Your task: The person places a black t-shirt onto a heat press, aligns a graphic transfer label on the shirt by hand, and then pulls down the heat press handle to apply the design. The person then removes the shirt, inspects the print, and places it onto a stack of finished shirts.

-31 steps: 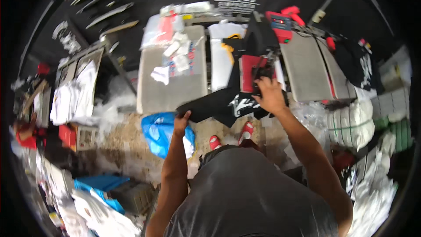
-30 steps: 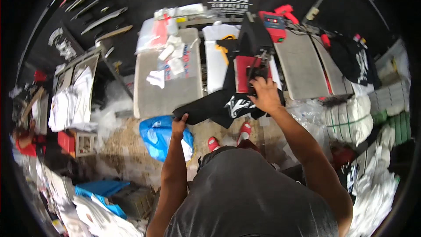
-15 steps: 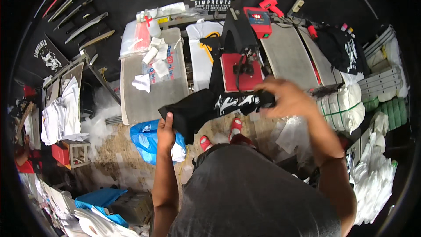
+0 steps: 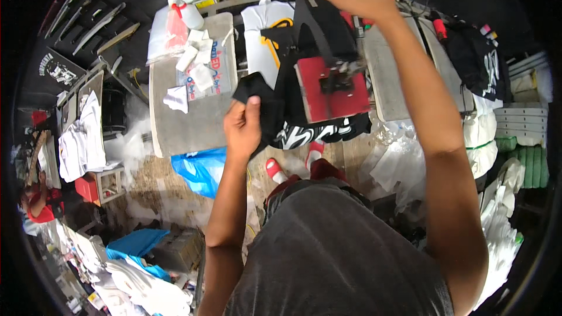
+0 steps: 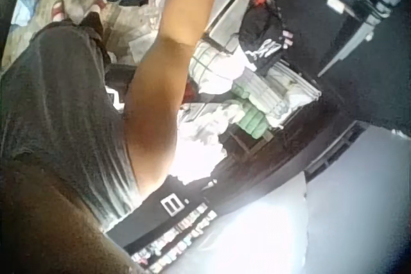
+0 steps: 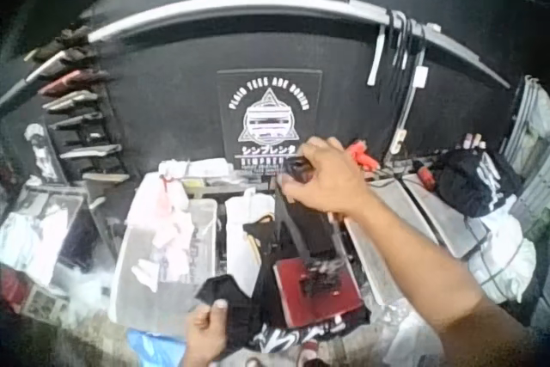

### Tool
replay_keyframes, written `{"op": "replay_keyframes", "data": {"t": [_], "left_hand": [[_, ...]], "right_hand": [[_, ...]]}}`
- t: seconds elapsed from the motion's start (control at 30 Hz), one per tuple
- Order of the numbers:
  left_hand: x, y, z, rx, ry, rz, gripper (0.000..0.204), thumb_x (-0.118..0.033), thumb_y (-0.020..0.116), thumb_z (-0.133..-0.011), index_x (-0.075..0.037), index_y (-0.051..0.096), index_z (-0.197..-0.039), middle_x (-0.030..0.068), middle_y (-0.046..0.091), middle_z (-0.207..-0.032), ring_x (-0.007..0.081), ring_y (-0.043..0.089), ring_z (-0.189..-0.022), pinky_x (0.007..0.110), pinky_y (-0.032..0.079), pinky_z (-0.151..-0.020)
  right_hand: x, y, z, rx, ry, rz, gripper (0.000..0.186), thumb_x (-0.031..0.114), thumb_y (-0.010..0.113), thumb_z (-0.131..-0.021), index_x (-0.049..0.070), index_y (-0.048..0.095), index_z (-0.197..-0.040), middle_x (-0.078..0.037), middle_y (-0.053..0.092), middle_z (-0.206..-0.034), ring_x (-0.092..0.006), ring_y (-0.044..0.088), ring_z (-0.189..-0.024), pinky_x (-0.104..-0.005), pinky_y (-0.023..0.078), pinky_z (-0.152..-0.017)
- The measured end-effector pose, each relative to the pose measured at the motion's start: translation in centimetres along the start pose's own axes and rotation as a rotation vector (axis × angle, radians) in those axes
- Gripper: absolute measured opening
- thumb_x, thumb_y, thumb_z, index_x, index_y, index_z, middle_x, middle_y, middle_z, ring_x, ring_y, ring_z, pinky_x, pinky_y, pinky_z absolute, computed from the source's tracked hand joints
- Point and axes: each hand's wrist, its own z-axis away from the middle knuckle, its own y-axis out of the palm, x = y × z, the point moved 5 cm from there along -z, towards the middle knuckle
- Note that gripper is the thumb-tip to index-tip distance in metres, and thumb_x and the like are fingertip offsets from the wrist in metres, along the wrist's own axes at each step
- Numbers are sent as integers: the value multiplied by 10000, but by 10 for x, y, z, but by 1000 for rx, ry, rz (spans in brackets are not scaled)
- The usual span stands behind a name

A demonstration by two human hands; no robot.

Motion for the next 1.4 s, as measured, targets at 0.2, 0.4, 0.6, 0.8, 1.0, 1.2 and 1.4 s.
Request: {"op": "replay_keyframes", "data": {"t": [0.2, 0.4, 0.6, 0.8, 1.0, 1.2, 1.4], "left_hand": [[29, 122, -18, 428, 350, -451, 200, -127, 621, -892, 53, 664, -966, 267, 647, -1157, 411, 575, -1203, 469, 436, -1046], [51, 164, 34, 626, 444, -762, 322, -160, 578, -874, 26, 658, -1123, 189, 588, -1269, 360, 439, -1358, 470, 335, -1140], [50, 192, -33, 456, 406, -884, 317, -133, 569, -897, 36, 638, -1157, 228, 582, -1294, 411, 474, -1306, 538, 378, -1099], [42, 187, -14, 588, 304, -918, 348, -152, 577, -895, -11, 639, -1207, 194, 588, -1306, 380, 506, -1288, 515, 354, -1116], [44, 188, 33, 563, 247, -891, 338, -153, 572, -890, 1, 651, -1180, 196, 620, -1255, 396, 542, -1227, 559, 374, -1079], [47, 202, -7, 482, 303, -934, 318, -145, 588, -883, 7, 655, -1153, 222, 580, -1297, 405, 531, -1236, 585, 369, -1069], [52, 190, 12, 535, 286, -1004, 336, -203, 559, -914, -21, 655, -1180, 162, 584, -1339, 359, 487, -1323, 612, 336, -1086]], "right_hand": [[-61, -4, -18, 264, -175, -200, 369, 224, 701, -729, 76, 600, -1051, -127, 559, -1225, -331, 517, -1175, -416, 413, -991], [-94, 6, -17, 184, -336, -409, 343, 136, 694, -694, 36, 603, -1010, -149, 586, -1129, -327, 538, -1129, -427, 420, -983], [-99, 4, -24, 104, -277, -487, 329, 164, 737, -692, 29, 613, -965, -138, 605, -1005, -320, 562, -1048, -387, 463, -907], [-94, 1, -11, 14, -328, -520, 327, 186, 748, -695, 15, 626, -946, -151, 619, -1015, -327, 569, -1054, -398, 487, -889], [-105, 11, -10, 93, -227, -575, 384, 246, 759, -706, 6, 640, -981, -159, 630, -1012, -298, 587, -1066, -386, 515, -871], [-97, -4, 1, -81, -333, -462, 451, 292, 773, -693, 8, 653, -1022, -170, 626, -1047, -295, 615, -1030, -373, 515, -884], [-106, 13, -14, 40, -234, -536, 494, 319, 766, -698, -3, 655, -1056, -164, 625, -1068, -288, 638, -993, -360, 518, -885]]}}
